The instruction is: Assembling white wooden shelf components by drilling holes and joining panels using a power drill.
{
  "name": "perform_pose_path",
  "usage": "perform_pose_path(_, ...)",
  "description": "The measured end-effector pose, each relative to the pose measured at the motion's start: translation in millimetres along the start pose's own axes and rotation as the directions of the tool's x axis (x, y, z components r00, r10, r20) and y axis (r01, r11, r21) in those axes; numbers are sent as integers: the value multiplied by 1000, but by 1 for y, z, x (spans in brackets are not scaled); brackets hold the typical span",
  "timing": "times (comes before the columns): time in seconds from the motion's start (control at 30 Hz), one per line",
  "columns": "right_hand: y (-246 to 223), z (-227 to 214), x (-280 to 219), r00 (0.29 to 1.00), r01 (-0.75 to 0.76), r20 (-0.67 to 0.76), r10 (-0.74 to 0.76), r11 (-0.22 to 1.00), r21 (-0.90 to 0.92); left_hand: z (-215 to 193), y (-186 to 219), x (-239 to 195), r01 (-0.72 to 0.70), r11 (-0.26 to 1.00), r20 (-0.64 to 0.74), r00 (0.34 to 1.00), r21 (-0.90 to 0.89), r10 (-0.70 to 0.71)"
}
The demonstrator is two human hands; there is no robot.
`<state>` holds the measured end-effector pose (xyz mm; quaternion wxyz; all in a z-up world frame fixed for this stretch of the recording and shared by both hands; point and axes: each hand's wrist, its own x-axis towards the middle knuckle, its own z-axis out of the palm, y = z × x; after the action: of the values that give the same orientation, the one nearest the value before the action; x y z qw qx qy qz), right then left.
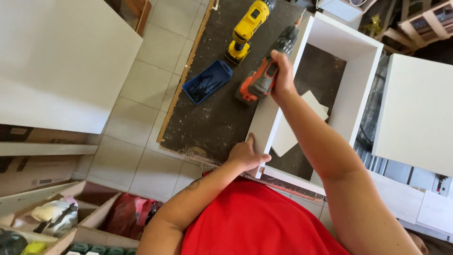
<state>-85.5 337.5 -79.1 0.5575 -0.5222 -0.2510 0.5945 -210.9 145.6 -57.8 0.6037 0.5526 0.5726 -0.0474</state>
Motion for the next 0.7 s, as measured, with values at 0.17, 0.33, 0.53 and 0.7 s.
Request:
perform_pose_path(0.17, 29, 5, 4, 996, 48, -78, -48, 999, -7, 7, -18, 26, -131, 989, 13, 991, 66, 131)
perform_pose_path(0.33, 27, 1, -3, 999, 24, -28, -27, 995, -95, 10, -26, 48, -310, 940, -36, 948, 145, 318)
perform_pose_path(0.53, 31, -17, 1, 997, 36, 69, -27, 989, -147, 2, -24, 67, -327, 934, 5, 944, 145, 329)
perform_pose_path(0.7, 23, -16, -8, 993, -28, 108, 45, 987, -159, 2, -21, 79, -305, 933, 71, 952, 189, 297)
